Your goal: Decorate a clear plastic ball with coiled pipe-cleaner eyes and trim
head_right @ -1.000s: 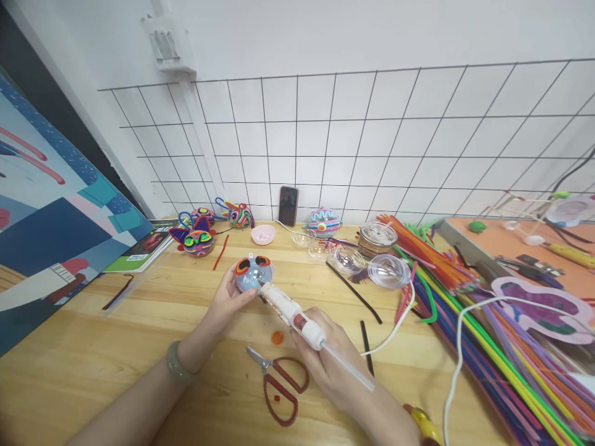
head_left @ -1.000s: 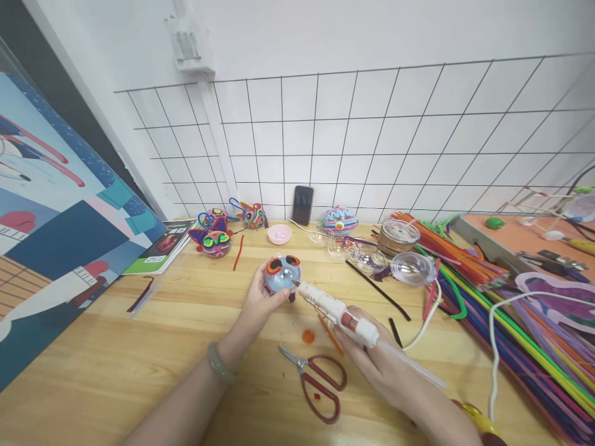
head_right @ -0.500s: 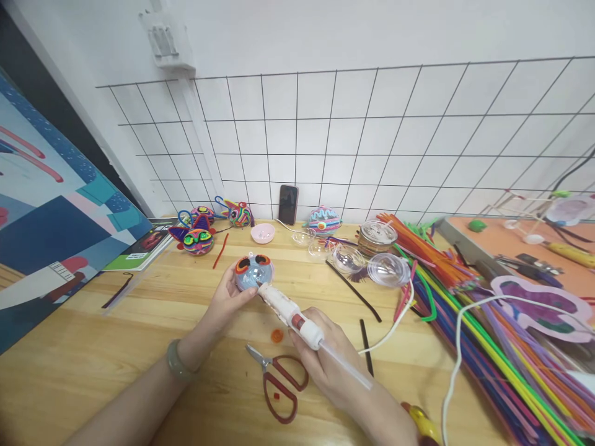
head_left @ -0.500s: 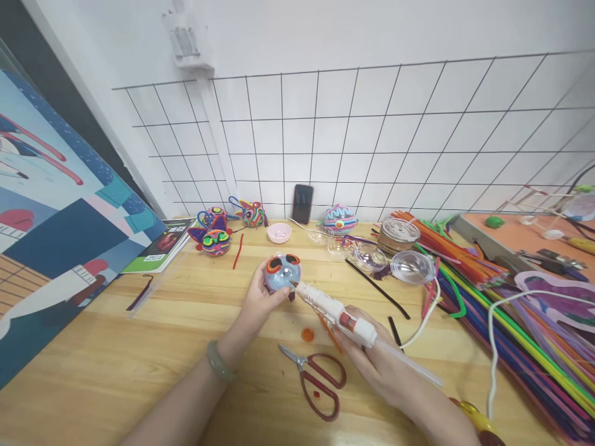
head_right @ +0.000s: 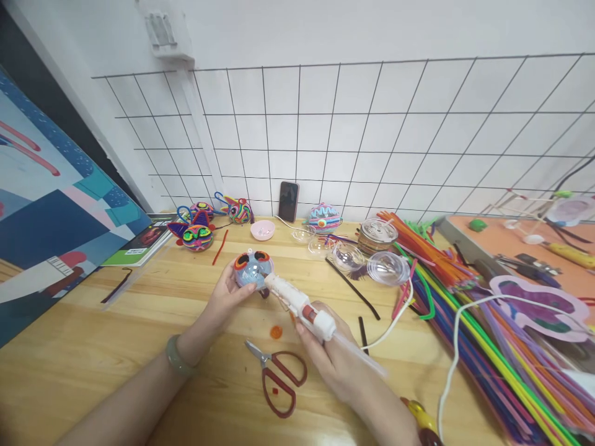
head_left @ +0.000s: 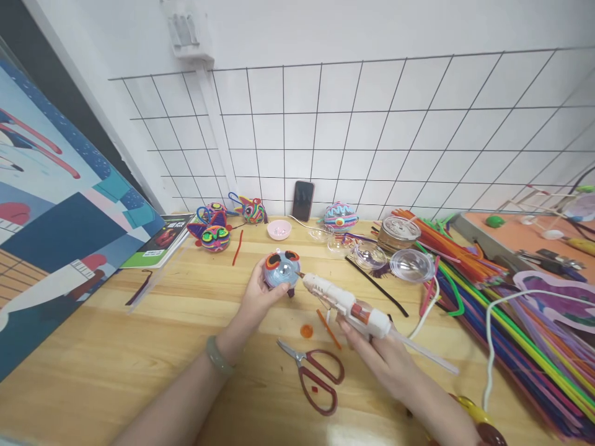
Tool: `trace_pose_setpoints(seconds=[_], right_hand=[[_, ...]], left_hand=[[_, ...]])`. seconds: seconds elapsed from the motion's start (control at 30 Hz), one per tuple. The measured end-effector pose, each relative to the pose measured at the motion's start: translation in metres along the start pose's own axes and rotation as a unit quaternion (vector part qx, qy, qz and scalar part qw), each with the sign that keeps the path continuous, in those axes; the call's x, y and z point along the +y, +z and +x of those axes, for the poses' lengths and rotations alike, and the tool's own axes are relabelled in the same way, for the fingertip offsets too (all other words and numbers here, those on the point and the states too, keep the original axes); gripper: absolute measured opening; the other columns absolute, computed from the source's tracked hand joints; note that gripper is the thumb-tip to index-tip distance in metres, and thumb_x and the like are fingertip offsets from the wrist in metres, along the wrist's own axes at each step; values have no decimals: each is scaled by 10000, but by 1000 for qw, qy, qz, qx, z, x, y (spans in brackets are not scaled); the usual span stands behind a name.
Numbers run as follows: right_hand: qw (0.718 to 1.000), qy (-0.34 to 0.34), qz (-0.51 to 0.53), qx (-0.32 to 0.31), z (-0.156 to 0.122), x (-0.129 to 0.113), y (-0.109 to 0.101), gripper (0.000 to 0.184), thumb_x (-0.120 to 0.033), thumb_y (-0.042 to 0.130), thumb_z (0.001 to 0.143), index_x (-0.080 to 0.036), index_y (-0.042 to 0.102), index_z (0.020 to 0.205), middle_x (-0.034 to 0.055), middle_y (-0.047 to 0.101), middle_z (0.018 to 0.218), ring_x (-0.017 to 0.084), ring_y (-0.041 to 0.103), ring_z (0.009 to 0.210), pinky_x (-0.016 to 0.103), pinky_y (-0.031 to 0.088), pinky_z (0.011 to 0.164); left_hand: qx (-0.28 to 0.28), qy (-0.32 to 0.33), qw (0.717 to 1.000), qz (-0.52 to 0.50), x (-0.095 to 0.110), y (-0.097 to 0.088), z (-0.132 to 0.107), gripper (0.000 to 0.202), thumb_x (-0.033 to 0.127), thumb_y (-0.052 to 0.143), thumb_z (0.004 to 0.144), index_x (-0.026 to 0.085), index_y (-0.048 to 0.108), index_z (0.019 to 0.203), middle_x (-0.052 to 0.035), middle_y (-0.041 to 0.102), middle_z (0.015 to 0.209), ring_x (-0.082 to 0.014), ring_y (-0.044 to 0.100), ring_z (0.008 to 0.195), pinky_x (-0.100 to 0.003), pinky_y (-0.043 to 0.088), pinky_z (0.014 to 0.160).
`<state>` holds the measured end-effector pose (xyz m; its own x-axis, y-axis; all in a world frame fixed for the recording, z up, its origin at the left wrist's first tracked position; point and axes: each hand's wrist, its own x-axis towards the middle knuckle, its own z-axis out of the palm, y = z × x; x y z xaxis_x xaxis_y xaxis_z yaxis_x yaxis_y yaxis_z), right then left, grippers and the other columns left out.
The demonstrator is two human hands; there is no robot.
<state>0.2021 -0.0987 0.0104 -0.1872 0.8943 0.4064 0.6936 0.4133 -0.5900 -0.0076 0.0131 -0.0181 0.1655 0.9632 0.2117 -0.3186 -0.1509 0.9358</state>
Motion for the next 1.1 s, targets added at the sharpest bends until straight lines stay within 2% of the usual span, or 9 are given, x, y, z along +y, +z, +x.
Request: trace_pose_setpoints(seconds=[0.13, 0.23, 0.43, 0.6, 0.7, 0.77, 0.87, 0.93, 1.1], right_hand=[[998, 25, -21, 54, 4, 17, -2, 199, -332, 400, 917, -202, 544, 870, 37, 608, 760, 194, 605, 697, 306, 507, 662], [993, -16, -80, 85, 11, 40, -1, 169, -286, 441, 893, -191, 521, 1008, 89, 600, 962, 234, 594, 913, 349, 494, 788], [967, 20, -253, -14, 18, 86, 1, 241, -268, 450, 865, -157, 536, 1061, 142, 537, 1050, 241, 617, 877, 352, 527, 726], [960, 15, -279, -25, 13, 102, -4, 227, -258, 510, 836, -163, 585, 1028, 143, 568, 1038, 238, 612, 838, 366, 508, 733], [947, 13, -320, 1, 14, 88, -9, 277, -224, 561, 795, -172, 597, 1065, 184, 557, 1126, 335, 550, 970, 475, 455, 764], [938, -33, -345, 24, 18, 65, -8, 229, -221, 553, 822, -183, 615, 1039, 175, 562, 1139, 333, 519, 1003, 469, 429, 777], [956, -121, -261, -55, 24, 22, 7, 135, -192, 514, 885, -215, 644, 913, 81, 616, 971, 215, 539, 891, 345, 413, 756], [948, -157, -256, -107, 26, 2, 22, 112, -172, 599, 839, -208, 635, 740, 31, 610, 810, 186, 524, 787, 319, 387, 712], [912, -207, -340, -102, 23, -2, 55, 162, -140, 659, 764, -176, 600, 618, 34, 567, 662, 191, 476, 681, 334, 308, 617]], left_hand=[[15, -4, 1000, -4, -1, -1, 1, 670, 289, 772, 600, 192, 450, 1179, -119, 505, 1279, -282, 452, 1217, -411, 364, 1014], [22, 2, 1000, -3, 0, -1, 1, 669, 289, 777, 590, 197, 458, 1171, -113, 511, 1273, -275, 482, 1185, -401, 375, 1006], [26, 2, 1000, -12, 2, -1, 1, 664, 286, 771, 598, 189, 458, 1175, -121, 515, 1270, -279, 480, 1187, -416, 371, 1007], [27, 7, 999, -17, 6, -1, 1, 678, 279, 765, 607, 196, 446, 1200, -122, 497, 1295, -275, 474, 1194, -407, 371, 1007], [34, 7, 999, -23, 7, 0, 1, 694, 278, 766, 609, 202, 430, 1211, -119, 484, 1308, -273, 462, 1208, -401, 365, 1013], [30, 8, 999, -24, 6, 0, 1, 690, 275, 764, 614, 204, 427, 1212, -115, 477, 1316, -268, 462, 1210, -396, 358, 1019], [22, 16, 999, -23, 4, 1, 0, 680, 268, 765, 612, 204, 432, 1202, -113, 478, 1316, -261, 469, 1204, -388, 355, 1022], [17, 18, 999, -26, 3, 1, 0, 686, 266, 765, 611, 206, 425, 1203, -112, 483, 1309, -259, 474, 1200, -384, 362, 1017], [12, 18, 999, -30, 5, 3, -1, 696, 256, 764, 610, 189, 408, 1204, -124, 480, 1302, -257, 470, 1201, -376, 363, 1016]])
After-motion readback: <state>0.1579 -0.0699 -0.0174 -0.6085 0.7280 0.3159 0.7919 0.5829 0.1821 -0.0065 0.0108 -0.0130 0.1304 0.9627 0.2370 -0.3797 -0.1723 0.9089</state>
